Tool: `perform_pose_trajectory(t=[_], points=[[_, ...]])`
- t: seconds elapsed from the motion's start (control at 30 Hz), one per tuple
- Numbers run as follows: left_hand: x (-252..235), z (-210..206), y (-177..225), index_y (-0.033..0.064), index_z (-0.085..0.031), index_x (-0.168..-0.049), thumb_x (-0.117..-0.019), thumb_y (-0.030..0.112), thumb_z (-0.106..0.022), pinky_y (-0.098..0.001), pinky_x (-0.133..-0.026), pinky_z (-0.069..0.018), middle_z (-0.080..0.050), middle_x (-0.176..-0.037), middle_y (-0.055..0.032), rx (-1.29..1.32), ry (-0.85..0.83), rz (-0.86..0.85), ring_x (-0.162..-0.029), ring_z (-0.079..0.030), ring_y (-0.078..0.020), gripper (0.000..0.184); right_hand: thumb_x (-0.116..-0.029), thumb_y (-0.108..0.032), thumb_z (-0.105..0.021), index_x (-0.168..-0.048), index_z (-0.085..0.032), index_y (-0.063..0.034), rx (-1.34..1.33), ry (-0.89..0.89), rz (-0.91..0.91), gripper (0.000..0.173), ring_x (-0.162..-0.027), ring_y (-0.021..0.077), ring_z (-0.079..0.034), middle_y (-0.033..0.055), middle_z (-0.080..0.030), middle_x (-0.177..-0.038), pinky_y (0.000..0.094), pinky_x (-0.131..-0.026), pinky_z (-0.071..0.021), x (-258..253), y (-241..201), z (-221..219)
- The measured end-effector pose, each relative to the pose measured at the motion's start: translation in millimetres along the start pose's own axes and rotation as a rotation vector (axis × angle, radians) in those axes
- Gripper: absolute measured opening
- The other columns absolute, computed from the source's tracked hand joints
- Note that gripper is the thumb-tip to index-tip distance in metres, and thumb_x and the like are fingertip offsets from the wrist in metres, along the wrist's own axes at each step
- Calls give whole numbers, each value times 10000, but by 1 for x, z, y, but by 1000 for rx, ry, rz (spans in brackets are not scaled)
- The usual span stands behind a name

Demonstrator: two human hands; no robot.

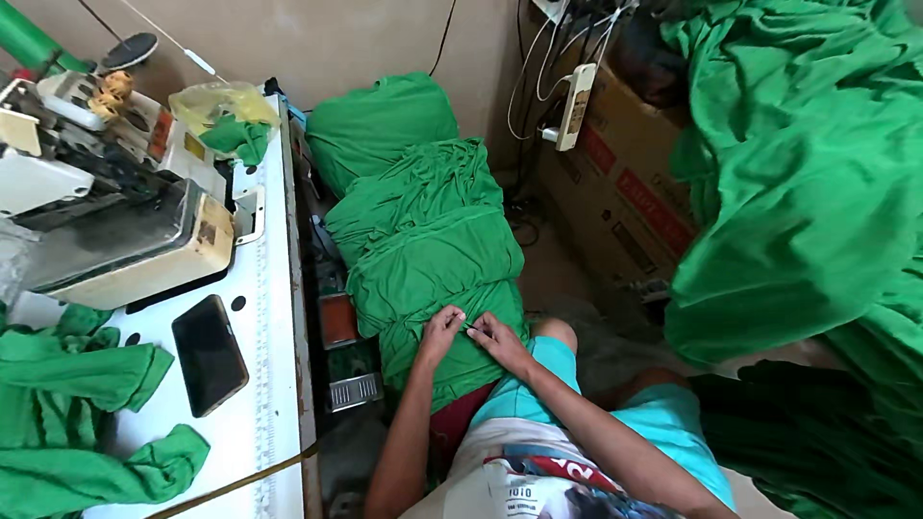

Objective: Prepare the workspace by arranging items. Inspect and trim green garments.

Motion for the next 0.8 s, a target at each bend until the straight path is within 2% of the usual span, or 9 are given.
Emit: perform_pose_trajectory(t=[0.1,0.2,0.27,0.33,0.47,0.6,0.8], points=[[0,1,-1,11,-655,-1170,-1073,230,-496,-378,-851,-499,-670,-925,-72,7,3,1,-845,-615,-138,287,-1069,-287,-523,-1200,-584,19,11,-6,2,339,-842,240,-681,148,-676,-951,433,-822,-558,-2,0,-1],[0,0,-4,9,-653,-1176,-1079,234,-477,-392,-841,-497,-663,-919,-84,-18,21,11,-843,-613,-160,302,-1080,-272,-499,-1167,-589,10,4,-14,14,309,-776,202,-659,109,-663,-867,408,-789,-548,-2,-1,-2],[0,0,-6,-13,-634,-1195,-1090,221,-445,-421,-890,-509,-681,-994,-131,-31,24,35,-926,-648,-204,319,-1078,-260,-504,-1155,-590,9,-10,-7,18,293,-762,192,-653,100,-658,-849,395,-780,-547,-2,-1,-1],[0,0,-8,-29,-626,-1205,-1097,214,-435,-427,-947,-514,-695,-1074,-162,-13,24,70,-1012,-669,-223,327,-1068,-266,-523,-1160,-587,13,-19,18,23,300,-775,198,-660,112,-661,-872,399,-780,-553,-1,0,0],[1,-2,-9,-32,-618,-1193,-1055,203,-535,-383,-887,-516,-694,-996,-121,48,8,79,-928,-649,-166,284,-1057,-331,-538,-1229,-571,12,18,81,-23,384,-887,281,-683,167,-673,-990,479,-843,-556,5,4,6],[1,-4,-9,-48,-587,-1257,-1011,127,-585,-384,-954,-523,-696,-1095,-144,124,-41,52,-1030,-662,-185,302,-1058,-352,-532,-1255,-563,1,78,133,-45,406,-895,307,-684,171,-679,-989,510,-846,-547,10,5,14],[-1,-3,-11,-65,-559,-1280,-1013,103,-583,-368,-958,-524,-689,-1107,-151,182,-25,52,-1046,-657,-186,317,-1052,-384,-539,-1260,-574,-26,237,114,-44,416,-923,342,-693,165,-697,-990,550,-848,-538,12,-3,12]])
Point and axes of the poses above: each hand's wrist, its own x-axis away from the middle knuckle, its own z-axis out of the back of the hand, y = z × x, the point moved 10 cm from there along -x, towards the middle knuckle
